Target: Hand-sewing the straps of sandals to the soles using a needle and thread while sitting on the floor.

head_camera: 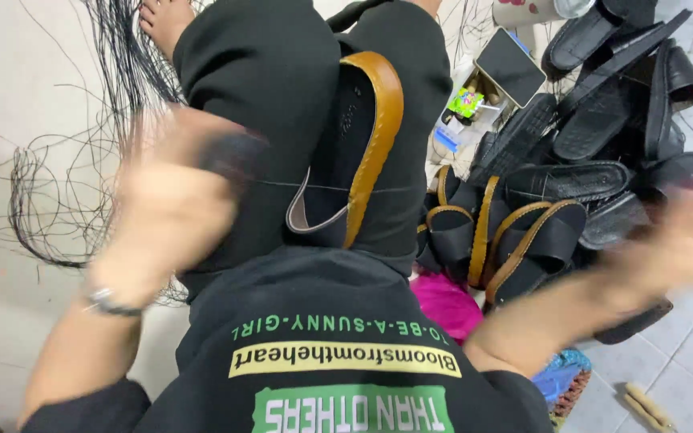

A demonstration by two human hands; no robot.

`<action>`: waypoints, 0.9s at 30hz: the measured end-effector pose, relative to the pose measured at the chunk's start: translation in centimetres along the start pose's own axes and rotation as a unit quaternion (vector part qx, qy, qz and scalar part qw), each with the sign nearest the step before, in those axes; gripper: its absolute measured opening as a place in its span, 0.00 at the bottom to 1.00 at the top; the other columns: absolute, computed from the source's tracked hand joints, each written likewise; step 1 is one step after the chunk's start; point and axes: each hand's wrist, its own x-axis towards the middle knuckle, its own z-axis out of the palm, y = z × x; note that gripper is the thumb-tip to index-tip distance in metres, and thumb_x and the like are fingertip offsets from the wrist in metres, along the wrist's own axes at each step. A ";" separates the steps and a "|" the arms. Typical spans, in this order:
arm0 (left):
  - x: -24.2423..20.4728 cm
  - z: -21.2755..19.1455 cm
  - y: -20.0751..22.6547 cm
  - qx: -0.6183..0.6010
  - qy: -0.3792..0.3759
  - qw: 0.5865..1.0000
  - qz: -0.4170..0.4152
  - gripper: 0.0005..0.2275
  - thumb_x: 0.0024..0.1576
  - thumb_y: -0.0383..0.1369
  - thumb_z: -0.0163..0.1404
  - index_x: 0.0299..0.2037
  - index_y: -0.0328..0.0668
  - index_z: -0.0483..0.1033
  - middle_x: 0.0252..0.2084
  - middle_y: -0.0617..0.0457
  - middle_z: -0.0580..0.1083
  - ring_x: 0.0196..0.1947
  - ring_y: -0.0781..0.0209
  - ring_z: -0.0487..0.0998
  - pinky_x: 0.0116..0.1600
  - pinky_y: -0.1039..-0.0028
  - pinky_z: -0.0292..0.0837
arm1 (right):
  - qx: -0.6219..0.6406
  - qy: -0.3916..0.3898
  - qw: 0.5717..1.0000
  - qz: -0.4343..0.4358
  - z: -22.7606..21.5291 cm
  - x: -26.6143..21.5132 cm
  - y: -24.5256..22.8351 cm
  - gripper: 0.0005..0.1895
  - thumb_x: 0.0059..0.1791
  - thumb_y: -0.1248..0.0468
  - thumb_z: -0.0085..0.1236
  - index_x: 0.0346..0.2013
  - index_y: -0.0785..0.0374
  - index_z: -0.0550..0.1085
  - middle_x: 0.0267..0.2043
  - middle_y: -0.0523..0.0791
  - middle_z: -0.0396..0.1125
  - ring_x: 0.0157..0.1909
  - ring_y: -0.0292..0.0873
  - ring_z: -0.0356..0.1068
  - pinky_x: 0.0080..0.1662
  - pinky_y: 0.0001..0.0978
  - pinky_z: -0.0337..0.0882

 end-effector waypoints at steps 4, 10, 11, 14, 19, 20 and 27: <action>1.9 1.8 5.5 -0.043 -0.325 0.944 0.045 0.14 0.64 0.44 0.43 0.33 0.46 0.74 0.29 0.50 0.76 0.29 0.42 0.81 0.34 0.54 0.75 | 0.400 -0.263 0.870 0.122 7.0 -2.1 -14.4 0.17 0.47 0.57 0.68 0.48 0.56 0.80 0.48 0.45 0.75 0.52 0.46 0.76 0.53 0.36 0.75; 4.7 0.2 5.4 -0.508 -0.497 0.686 -0.157 0.20 0.65 0.39 0.48 0.19 0.43 0.66 0.08 0.62 0.60 0.10 0.70 0.60 0.15 0.82 0.54 | 0.406 -0.286 0.856 0.144 8.6 -3.9 -16.2 0.04 0.46 0.63 0.68 0.32 0.58 0.80 0.22 0.39 0.73 0.24 0.40 0.72 0.31 0.27 0.73; 4.2 1.5 6.0 -0.508 -0.498 0.685 -0.157 0.20 0.65 0.39 0.48 0.19 0.43 0.66 0.08 0.62 0.60 0.10 0.70 0.60 0.15 0.82 0.54 | 0.406 -0.286 0.856 0.145 8.9 -4.1 -16.2 0.04 0.46 0.63 0.68 0.32 0.58 0.80 0.22 0.39 0.73 0.24 0.40 0.72 0.31 0.27 0.73; 3.0 5.1 7.7 -0.731 -0.228 0.594 -0.245 0.15 0.67 0.30 0.44 0.24 0.46 0.63 0.14 0.63 0.52 0.11 0.75 0.46 0.13 0.88 0.42 | 0.491 -0.266 0.804 0.207 10.1 -4.9 -16.1 0.04 0.47 0.69 0.65 0.28 0.60 0.81 0.14 0.38 0.66 0.18 0.31 0.60 0.26 0.23 0.65; 1.8 9.4 9.2 -0.737 -0.042 0.622 -0.261 0.11 0.68 0.29 0.43 0.38 0.28 0.76 0.13 0.64 0.48 0.09 0.78 0.45 0.13 0.89 0.45 | 0.535 -0.244 0.765 0.263 11.3 -6.5 -16.0 0.04 0.45 0.70 0.66 0.26 0.61 0.81 0.11 0.36 0.62 0.18 0.26 0.57 0.24 0.18 0.61; 2.2 8.4 9.1 -0.736 -0.040 0.626 -0.254 0.11 0.68 0.29 0.43 0.38 0.28 0.76 0.13 0.64 0.48 0.09 0.78 0.45 0.13 0.89 0.45 | 0.537 -0.239 0.767 0.258 10.7 -5.6 -16.1 0.04 0.45 0.70 0.66 0.26 0.61 0.81 0.11 0.36 0.62 0.18 0.26 0.57 0.24 0.18 0.61; -1.1 2.7 6.6 -0.715 -0.282 0.575 -0.280 0.09 0.66 0.29 0.43 0.40 0.34 0.77 0.26 0.50 0.76 0.11 0.82 0.58 0.17 0.89 0.48 | 0.568 -0.394 0.720 -0.064 2.6 1.3 -19.0 0.08 0.52 0.69 0.51 0.40 0.67 0.77 0.29 0.56 0.71 0.27 0.61 0.71 0.28 0.50 0.71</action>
